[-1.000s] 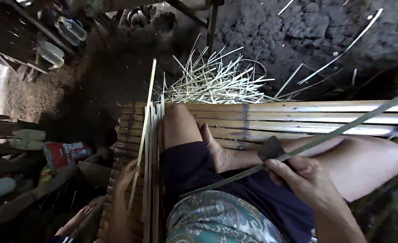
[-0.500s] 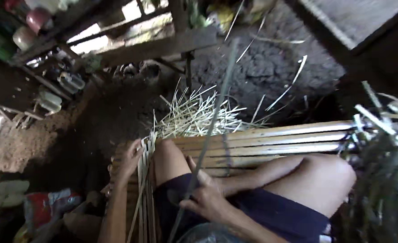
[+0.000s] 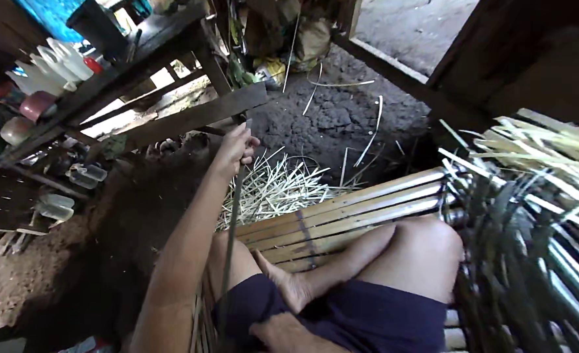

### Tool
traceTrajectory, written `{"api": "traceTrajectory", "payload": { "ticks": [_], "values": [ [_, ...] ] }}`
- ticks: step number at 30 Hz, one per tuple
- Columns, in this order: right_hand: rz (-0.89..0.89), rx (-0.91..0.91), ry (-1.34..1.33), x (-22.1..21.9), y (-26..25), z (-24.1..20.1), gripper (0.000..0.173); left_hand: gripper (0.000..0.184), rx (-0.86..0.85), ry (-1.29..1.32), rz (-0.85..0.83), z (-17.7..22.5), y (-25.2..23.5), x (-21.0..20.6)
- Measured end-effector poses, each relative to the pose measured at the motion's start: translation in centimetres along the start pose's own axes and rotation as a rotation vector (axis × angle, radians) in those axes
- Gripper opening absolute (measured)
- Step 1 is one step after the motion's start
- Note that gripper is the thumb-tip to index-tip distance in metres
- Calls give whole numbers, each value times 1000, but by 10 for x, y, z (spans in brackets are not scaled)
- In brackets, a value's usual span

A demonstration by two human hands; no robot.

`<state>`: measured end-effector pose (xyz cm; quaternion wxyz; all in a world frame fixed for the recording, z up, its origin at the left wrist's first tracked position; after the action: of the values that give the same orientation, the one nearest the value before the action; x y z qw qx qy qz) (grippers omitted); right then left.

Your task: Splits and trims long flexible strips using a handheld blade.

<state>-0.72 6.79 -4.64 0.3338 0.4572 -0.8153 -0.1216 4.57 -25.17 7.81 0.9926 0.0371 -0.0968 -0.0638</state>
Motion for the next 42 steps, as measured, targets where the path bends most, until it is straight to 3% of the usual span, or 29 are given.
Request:
{"api": "traceTrajectory", "payload": {
  "ticks": [3, 6, 9, 12, 20, 42],
  "values": [
    [209, -65, -402, 32, 12, 47, 35, 45, 113, -78, -207, -13, 37, 1],
    [285, -86, -828, 67, 34, 81, 23, 39, 163, -133, -356, -30, 99, 0],
    [280, -54, -989, 92, 56, 82, 21, 30, 50, -259, -482, -38, 166, 0],
    [214, 63, -1099, 103, 68, 71, 22, 26, -70, -258, -573, -37, 201, -9],
    [-21, 179, -1000, 100, 85, 41, 23, 13, 10, -101, -616, -33, 245, -21],
    [-57, 156, -883, 104, 86, 37, 30, 12, -89, -214, -610, -34, 247, -19]
  ]
}}
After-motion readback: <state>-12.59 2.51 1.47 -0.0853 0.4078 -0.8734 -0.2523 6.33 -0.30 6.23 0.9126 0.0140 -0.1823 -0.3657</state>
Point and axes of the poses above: each hand's wrist, its own y-axis away from the middle knuckle, its own x-axis out of the back of the hand, z = x × y, the point moved 5 cm from there along -y, towards the middle knuckle, and after that the axes turned 15 degrees about -x, right-handed, at the moved point
